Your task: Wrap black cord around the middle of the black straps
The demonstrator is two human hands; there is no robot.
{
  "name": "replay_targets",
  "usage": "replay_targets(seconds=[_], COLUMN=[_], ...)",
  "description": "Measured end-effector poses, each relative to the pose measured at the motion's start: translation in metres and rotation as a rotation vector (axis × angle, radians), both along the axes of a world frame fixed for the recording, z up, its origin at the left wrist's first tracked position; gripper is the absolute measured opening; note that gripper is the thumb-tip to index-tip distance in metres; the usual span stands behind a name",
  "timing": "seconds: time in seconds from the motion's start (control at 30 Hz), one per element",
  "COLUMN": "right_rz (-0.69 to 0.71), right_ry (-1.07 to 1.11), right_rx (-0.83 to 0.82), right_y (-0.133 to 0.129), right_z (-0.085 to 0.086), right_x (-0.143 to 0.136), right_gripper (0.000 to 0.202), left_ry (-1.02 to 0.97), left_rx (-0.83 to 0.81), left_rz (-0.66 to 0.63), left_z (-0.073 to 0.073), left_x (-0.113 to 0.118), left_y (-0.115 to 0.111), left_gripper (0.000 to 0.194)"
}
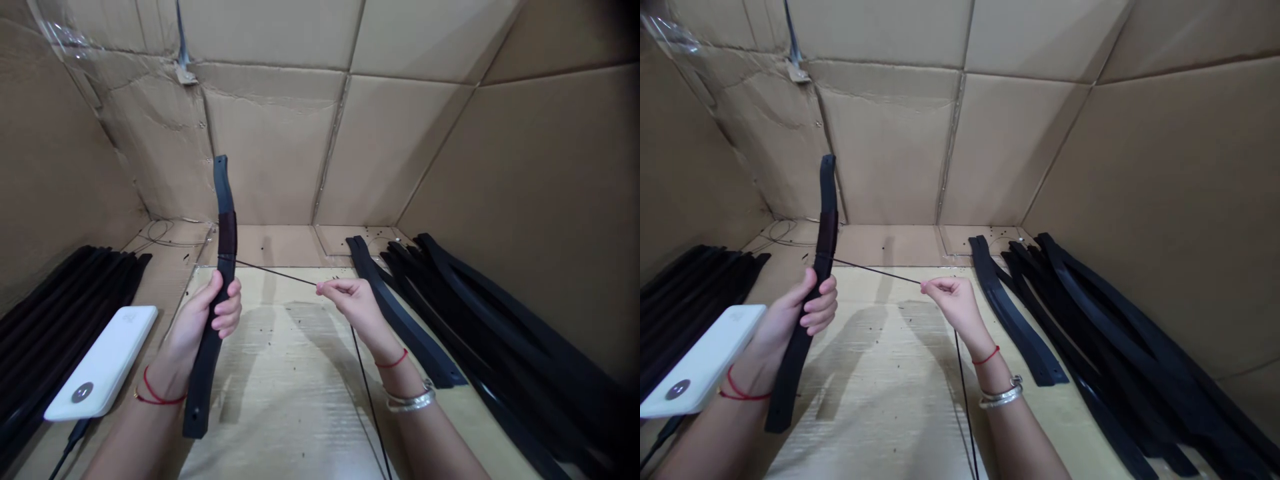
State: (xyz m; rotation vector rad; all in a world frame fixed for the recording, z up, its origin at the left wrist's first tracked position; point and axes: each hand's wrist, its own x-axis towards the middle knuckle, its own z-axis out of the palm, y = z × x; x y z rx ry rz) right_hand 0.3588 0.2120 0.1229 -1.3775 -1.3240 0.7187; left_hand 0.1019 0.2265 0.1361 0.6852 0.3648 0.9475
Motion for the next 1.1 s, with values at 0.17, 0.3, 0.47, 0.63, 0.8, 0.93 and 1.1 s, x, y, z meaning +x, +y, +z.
replay_targets(seconds=[0.17,0.3,0.47,0.63,0.8,0.93,1.1], right_rz=[-0.042,0.002,0.151,0.239,0.418,0.536,0.362], right_ry=[-0.112,-0.204,-0.327,-0.377,0.115,0.379,0.545], right_rx=[0.0,-0.014,-0.047,0.028,0.098,-0.046,-0.115], right_y=[0.015,0.017,0.008,0.0,-0.016,-0.023,-0.012], right_z=[-0.019,-0.033,-0.042,-0.033,-0.018,-0.024,-0.033], right_x=[0.005,-0.001,-0.013,-0.022,-0.045,-0.062,-0.056], right_gripper=[0.022,0.027,0.024,0.016,0.036,0.032,0.04], left_ry=[0.094,0.173,0.293,0.485,0.656,0.74,0.795], left_rx=[0.007,0.002,-0.006,0.001,0.093,0.182,0.225], left_rz=[-0.169,-0.299,-0.287,-0.183,-0.054,0.016,0.08], left_z=[-0.011,-0.025,-0.033,-0.031,-0.033,-0.037,-0.038], left_x=[0.015,0.024,0.033,0.043,0.051,0.052,0.047], left_y=[-0.008,-0.013,-0.016,-0.019,-0.021,-0.02,-0.016], left_gripper=[0.044,0.063,0.067,0.067,0.065,0.065,0.065])
